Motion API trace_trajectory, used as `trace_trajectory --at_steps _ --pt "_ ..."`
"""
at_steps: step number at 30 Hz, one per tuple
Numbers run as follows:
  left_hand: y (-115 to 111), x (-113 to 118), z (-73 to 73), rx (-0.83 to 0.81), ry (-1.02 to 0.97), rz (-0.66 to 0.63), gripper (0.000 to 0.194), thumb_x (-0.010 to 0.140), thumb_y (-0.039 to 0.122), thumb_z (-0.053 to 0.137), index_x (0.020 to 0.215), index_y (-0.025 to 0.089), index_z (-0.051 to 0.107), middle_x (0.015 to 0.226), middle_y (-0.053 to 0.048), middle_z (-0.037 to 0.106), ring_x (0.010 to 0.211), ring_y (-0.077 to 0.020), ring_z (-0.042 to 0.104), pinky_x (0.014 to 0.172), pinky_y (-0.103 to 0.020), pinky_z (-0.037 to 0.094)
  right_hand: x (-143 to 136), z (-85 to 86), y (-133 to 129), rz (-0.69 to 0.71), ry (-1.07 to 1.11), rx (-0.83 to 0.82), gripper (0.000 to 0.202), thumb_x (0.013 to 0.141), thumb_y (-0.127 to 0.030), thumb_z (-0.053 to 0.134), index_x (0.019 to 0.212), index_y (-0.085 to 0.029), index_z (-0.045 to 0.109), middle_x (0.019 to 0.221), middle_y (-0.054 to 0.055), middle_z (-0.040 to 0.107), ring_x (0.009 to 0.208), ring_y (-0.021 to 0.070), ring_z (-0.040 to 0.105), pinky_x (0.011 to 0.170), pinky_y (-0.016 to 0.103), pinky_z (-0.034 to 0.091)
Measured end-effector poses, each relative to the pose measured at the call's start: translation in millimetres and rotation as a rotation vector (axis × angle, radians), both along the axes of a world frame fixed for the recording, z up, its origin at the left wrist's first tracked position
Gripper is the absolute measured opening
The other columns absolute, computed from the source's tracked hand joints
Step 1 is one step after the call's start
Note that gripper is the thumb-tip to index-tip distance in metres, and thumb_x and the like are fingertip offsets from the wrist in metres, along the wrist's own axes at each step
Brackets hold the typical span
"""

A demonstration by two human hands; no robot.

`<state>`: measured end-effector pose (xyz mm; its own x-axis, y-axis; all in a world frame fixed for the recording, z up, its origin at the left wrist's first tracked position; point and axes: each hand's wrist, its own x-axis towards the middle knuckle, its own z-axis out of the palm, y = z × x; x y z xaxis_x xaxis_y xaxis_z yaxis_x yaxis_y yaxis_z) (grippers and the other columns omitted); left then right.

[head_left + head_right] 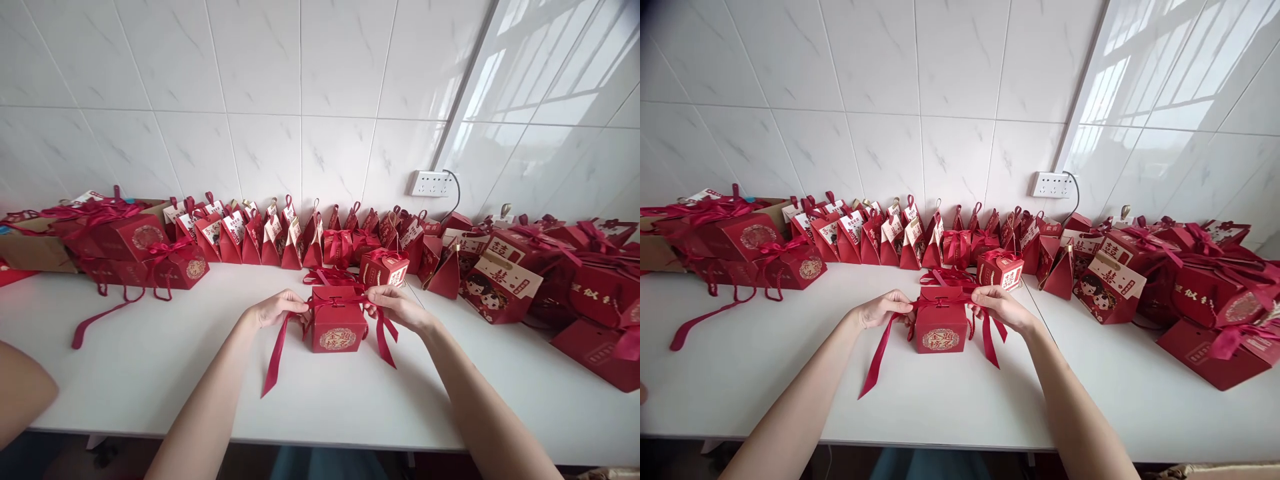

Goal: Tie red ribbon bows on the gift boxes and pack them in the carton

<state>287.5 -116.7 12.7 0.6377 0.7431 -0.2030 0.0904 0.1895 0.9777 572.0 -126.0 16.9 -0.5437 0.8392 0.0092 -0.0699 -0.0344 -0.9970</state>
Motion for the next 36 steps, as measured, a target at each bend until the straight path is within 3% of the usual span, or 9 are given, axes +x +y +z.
trace_trajectory --at_steps 6,8,12,16,22,25,28,31,36 --pt "1 1 -1.2 -0.004 -0.015 -0.012 0.019 0.062 0.032 0.073 0.062 0.013 0.072 0.064 -0.006 0.069 0.058 -0.0126 0.056 0.062 -0.027 0.043 -20 44.7 -6 0.089 -0.232 0.343 0.024 0.078 -0.040 0.064 0.072 -0.018 0.070 0.102 0.007 0.063 0.093 0.0216 0.056 0.080 0.032 0.043" --pt "0 1 -0.7 -0.006 -0.017 -0.010 0.019 0.061 0.031 0.073 0.062 0.013 0.072 0.063 -0.006 0.068 0.057 -0.0122 0.056 0.061 -0.026 0.043 -33 50.3 -4 0.107 -0.248 0.388 0.025 0.078 -0.041 0.063 0.074 -0.018 0.071 0.101 0.007 0.065 0.096 0.0228 0.057 0.083 0.033 0.043" --pt "-3 1 4.3 -0.033 -0.024 -0.006 0.023 0.060 0.035 0.073 0.063 0.012 0.070 0.063 -0.006 0.066 0.055 -0.0125 0.055 0.059 -0.027 0.044 -54 36.4 -2 -0.025 -0.310 0.469 0.034 0.079 -0.047 0.059 0.074 -0.016 0.070 0.081 0.005 0.068 0.078 0.0214 0.061 0.070 0.031 0.046" --pt "-9 4 14.8 -0.024 0.024 0.025 0.025 0.064 0.037 0.071 0.065 0.013 0.064 0.059 -0.002 0.059 0.051 -0.0103 0.051 0.052 -0.025 0.039 -64 12.5 -8 -0.235 -0.340 0.548 0.029 0.083 -0.042 0.053 0.083 -0.018 0.069 0.085 0.004 0.069 0.080 0.0207 0.062 0.073 0.031 0.047" --pt "-21 11 42.5 0.248 0.261 0.093 0.028 0.075 0.043 0.061 0.068 0.016 0.055 0.053 0.006 0.039 0.046 -0.0056 0.032 0.045 -0.021 0.024 -66 6.2 -15 -0.282 -0.350 0.655 0.024 0.087 -0.033 0.047 0.092 -0.021 0.068 0.095 0.005 0.068 0.087 0.0196 0.062 0.080 0.032 0.047" --pt "-29 15 57.6 0.439 0.420 0.179 0.024 0.075 0.041 0.058 0.077 0.017 0.059 0.061 0.004 0.048 0.054 -0.0087 0.042 0.050 -0.021 0.032 -66 7.0 -15 -0.302 -0.343 0.623 0.019 0.086 -0.031 0.049 0.087 -0.021 0.066 0.091 0.004 0.068 0.084 0.0187 0.062 0.078 0.031 0.047" --pt "-36 16 68.1 0.599 0.535 0.184 0.022 0.076 0.039 0.055 0.075 0.018 0.062 0.075 0.000 0.061 0.070 -0.0140 0.055 0.063 -0.024 0.040 -67 5.6 -16 -0.325 -0.272 0.527 0.011 0.082 -0.031 0.055 0.088 -0.022 0.058 0.083 0.000 0.069 0.077 0.0169 0.064 0.072 0.030 0.048" --pt "-41 18 73.1 0.687 0.601 0.202 0.020 0.076 0.037 0.053 0.079 0.019 0.063 0.085 -0.002 0.065 0.079 -0.0178 0.060 0.070 -0.026 0.043 -68 5.2 -17 -0.341 -0.202 0.455 0.018 0.079 -0.031 0.060 0.094 -0.023 0.053 0.077 -0.002 0.069 0.075 0.0161 0.065 0.071 0.029 0.049" --pt "-47 25 79.6 0.801 0.708 0.246 0.020 0.081 0.032 0.047 0.089 0.023 0.062 0.094 -0.001 0.066 0.078 -0.0165 0.061 0.068 -0.026 0.044 -70 8.6 -18 -0.327 -0.211 0.409 0.011 0.078 -0.028 0.059 0.086 -0.021 0.062 0.084 0.002 0.071 0.083 0.0170 0.067 0.073 0.028 0.049"
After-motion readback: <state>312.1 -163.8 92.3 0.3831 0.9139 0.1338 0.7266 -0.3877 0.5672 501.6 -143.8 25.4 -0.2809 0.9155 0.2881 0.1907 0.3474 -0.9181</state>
